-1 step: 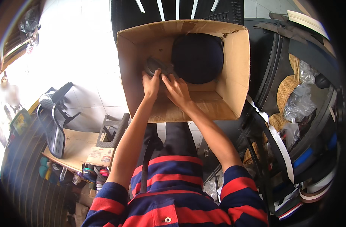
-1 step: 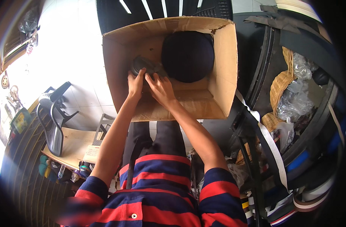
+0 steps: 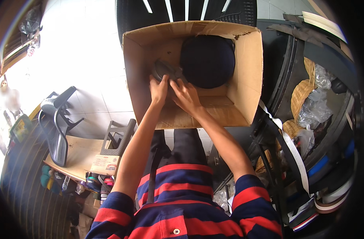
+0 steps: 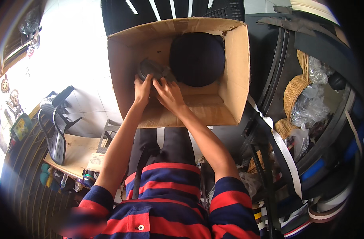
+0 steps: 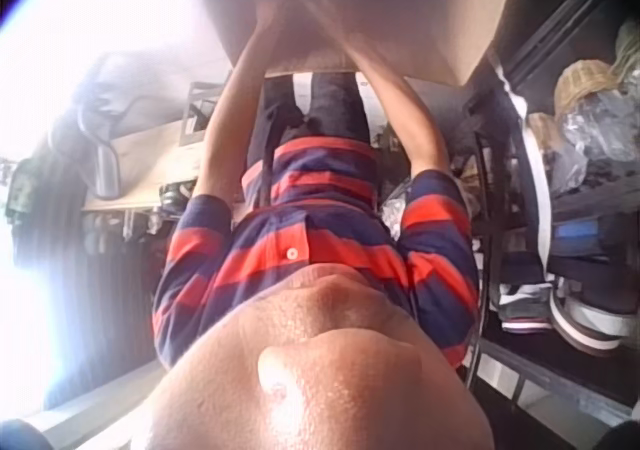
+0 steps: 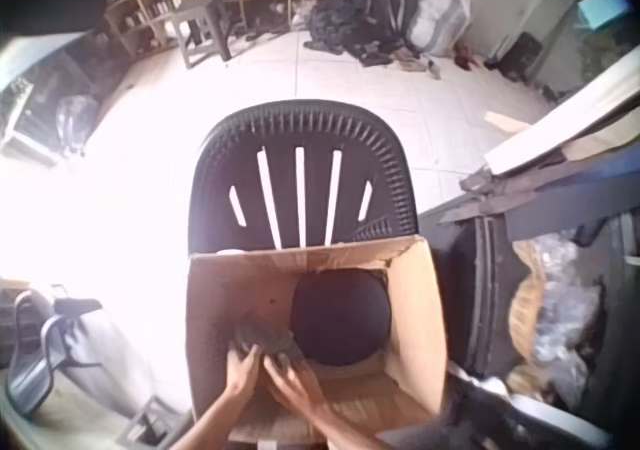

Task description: The person picks up and moves rolls of ribbon and webbing from a shelf and a box, handling the material ends by hand to check and secure them.

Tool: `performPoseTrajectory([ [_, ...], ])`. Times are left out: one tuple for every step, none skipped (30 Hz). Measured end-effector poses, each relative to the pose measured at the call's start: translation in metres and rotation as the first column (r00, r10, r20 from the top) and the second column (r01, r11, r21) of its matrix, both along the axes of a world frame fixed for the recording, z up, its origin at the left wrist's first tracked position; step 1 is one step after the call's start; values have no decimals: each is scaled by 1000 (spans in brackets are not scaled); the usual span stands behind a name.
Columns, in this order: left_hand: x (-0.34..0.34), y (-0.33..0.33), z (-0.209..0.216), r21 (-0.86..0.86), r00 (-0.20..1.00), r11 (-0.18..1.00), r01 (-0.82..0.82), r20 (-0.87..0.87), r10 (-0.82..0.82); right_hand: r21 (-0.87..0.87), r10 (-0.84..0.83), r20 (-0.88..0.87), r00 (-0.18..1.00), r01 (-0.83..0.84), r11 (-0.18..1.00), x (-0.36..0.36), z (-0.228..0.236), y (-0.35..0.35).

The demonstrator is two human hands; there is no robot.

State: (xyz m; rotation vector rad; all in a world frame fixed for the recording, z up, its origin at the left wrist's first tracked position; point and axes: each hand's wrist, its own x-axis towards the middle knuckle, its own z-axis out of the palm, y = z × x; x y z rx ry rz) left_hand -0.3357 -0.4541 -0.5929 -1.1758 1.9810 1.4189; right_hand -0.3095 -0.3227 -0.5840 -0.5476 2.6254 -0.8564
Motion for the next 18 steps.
performPoseTrajectory([
  [3, -3, -1, 14, 1000, 1000, 14, -7, -14, -13, 20, 9, 1000, -20, 1000, 2, -1, 2],
  [7, -9, -5, 28, 998, 998, 57, -20, -56, -65, 16, 65, 998, -12, 998, 3, -3, 5],
  [12, -16, -9, 41, 994, 994, 102, -34, -100, -116, 13, 120, 993, 1, 993, 4, -4, 9],
  [17, -24, -14, 53, 988, 988, 147, -50, -144, -166, 12, 175, 985, 18, 986, 5, -6, 11],
  [18, -28, -13, 63, 978, 977, 202, -74, -197, -146, -22, 245, 969, 59, 988, 6, -10, 14],
  [17, -32, -13, 113, 972, 968, 225, -97, -214, -123, -57, 314, 948, 99, 987, 7, -14, 16],
  [17, -36, -14, 162, 966, 955, 248, -121, -230, -97, -91, 379, 921, 138, 986, 8, -19, 18],
  [15, -39, -13, 211, 958, 938, 275, -146, -248, -82, -160, 423, 892, 213, 973, 11, -32, 20],
  [16, -43, -12, 158, 941, 933, 322, -167, -296, -66, -228, 463, 857, 290, 955, 10, -49, 20],
  [16, -45, -12, 107, 921, 920, 378, -148, -361, -47, -294, 501, 814, 365, 930, 10, -63, 21],
  [18, -48, -13, 55, 898, 901, 430, -126, -421, -1, -364, 532, 764, 431, 902, 6, -64, 22],
  [20, -51, -14, 4, 872, 877, 481, -100, -478, -25, -410, 487, 771, 481, 876, 2, -69, 23],
  [21, -56, -14, 75, 864, 862, 501, -93, -494, -52, -456, 442, 773, 529, 847, -4, -75, 26],
  [16, -58, -6, 149, 855, 842, 519, -88, -512, -79, -504, 395, 768, 575, 814, -8, -82, 31],
  [11, -58, 3, 221, 845, 817, 533, -83, -529, -64, -527, 414, 742, 601, 797, -14, -85, 35],
  [6, -57, 10, 291, 840, 792, 537, -100, -533, -80, -490, 520, 700, 611, 788, -19, -87, 43],
  [1, -55, 18, 360, 837, 763, 537, -116, -535, -96, -442, 619, 649, 621, 778, -26, -84, 52],
  [-3, -53, 21, 429, 831, 725, 540, -135, -539, -108, -392, 706, 590, 637, 764, -32, -86, 64],
])
